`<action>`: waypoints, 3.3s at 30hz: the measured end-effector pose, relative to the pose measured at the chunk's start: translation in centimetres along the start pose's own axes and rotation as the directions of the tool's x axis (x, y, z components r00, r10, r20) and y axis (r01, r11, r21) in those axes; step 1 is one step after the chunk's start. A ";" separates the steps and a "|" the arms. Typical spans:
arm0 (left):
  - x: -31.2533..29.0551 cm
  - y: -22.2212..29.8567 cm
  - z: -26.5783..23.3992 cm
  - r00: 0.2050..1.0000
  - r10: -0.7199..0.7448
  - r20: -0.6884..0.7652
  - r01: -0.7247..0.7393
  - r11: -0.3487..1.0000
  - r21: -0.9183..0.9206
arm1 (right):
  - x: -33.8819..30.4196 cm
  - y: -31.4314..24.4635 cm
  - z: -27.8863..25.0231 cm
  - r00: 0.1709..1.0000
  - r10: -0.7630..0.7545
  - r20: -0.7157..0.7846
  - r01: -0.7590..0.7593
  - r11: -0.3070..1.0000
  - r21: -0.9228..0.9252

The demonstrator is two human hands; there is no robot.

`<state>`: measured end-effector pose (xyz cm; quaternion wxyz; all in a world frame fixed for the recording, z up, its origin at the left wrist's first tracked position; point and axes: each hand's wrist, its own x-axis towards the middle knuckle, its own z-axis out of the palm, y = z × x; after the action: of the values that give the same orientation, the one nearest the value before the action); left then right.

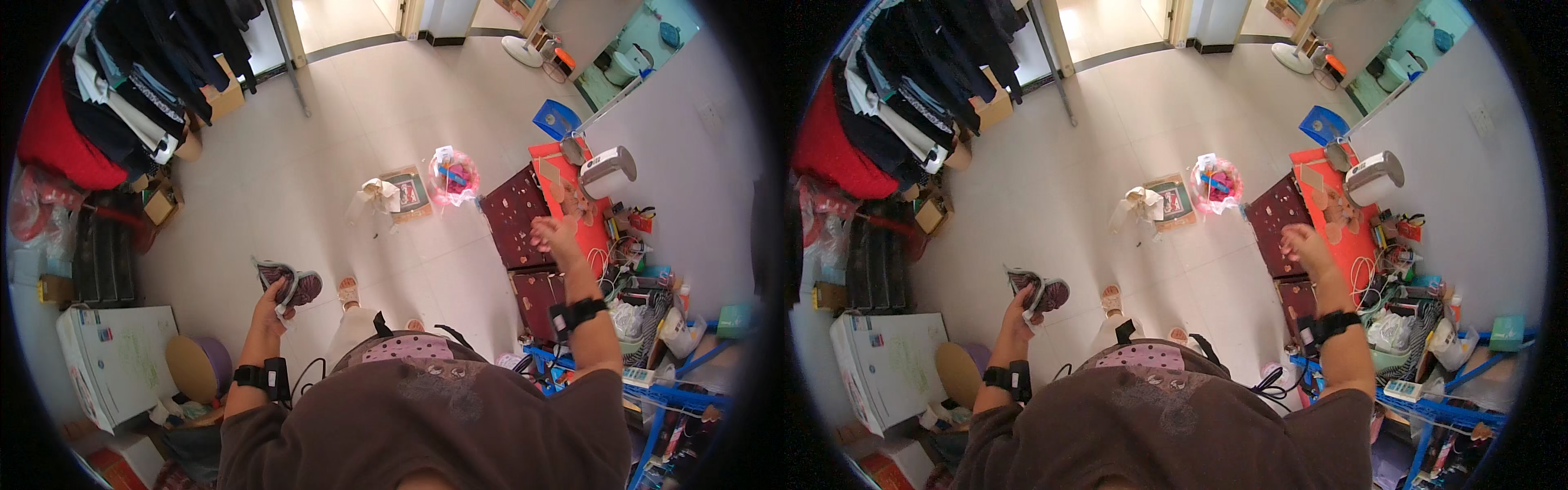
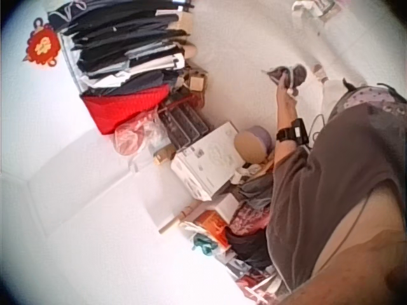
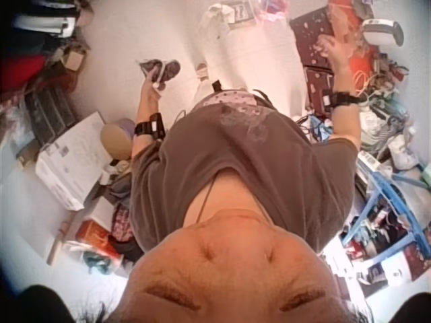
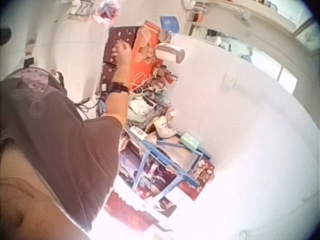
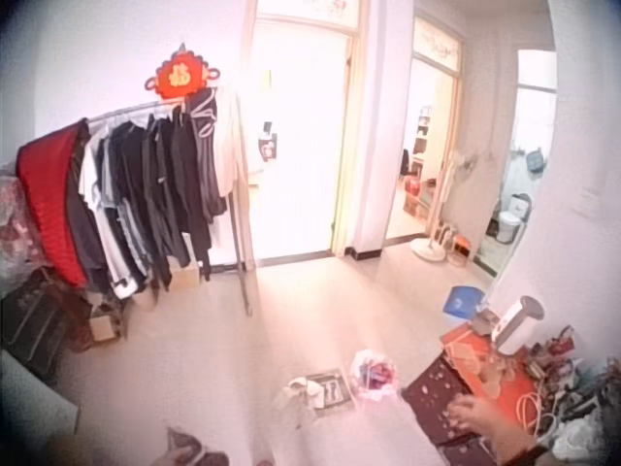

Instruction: The person organizes a shelf, puts items into a red bag and a cabinet, and then sits on the floor to pick up debris and wipe the floor with a cloth.

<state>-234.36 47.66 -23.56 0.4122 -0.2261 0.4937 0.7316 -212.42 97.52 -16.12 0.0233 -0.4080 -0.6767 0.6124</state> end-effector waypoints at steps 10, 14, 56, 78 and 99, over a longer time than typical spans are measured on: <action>10.4 8.7 6.0 0.967 -0.075 -0.244 0.165 0.913 0.373 | 5.6 6.7 8.4 0.959 0.281 -0.032 -0.282 0.955 -0.096; 15.6 8.7 5.8 0.962 -0.212 -0.174 0.263 0.893 0.365 | 8.0 6.6 10.9 0.940 0.339 0.042 -0.329 0.931 -0.157; 71.3 -11.0 5.1 0.866 -0.447 -0.225 0.475 0.591 0.652 | 57.4 38.7 34.5 0.971 0.222 -0.087 -0.235 0.955 -0.180; 67.5 -8.9 19.0 0.594 -0.253 0.764 0.381 0.924 0.009 | 46.6 20.6 12.8 0.718 -0.467 -0.516 0.356 0.884 -0.304; 62.0 -18.2 32.2 0.637 -0.119 0.762 0.183 0.983 0.001 | 45.8 29.4 14.1 0.778 -0.523 -0.348 -0.077 0.470 -0.879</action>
<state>-251.49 103.58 -65.87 0.6312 0.0443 0.2272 0.7403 -235.01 110.22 -65.98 0.1064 -0.4301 -0.8960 0.0294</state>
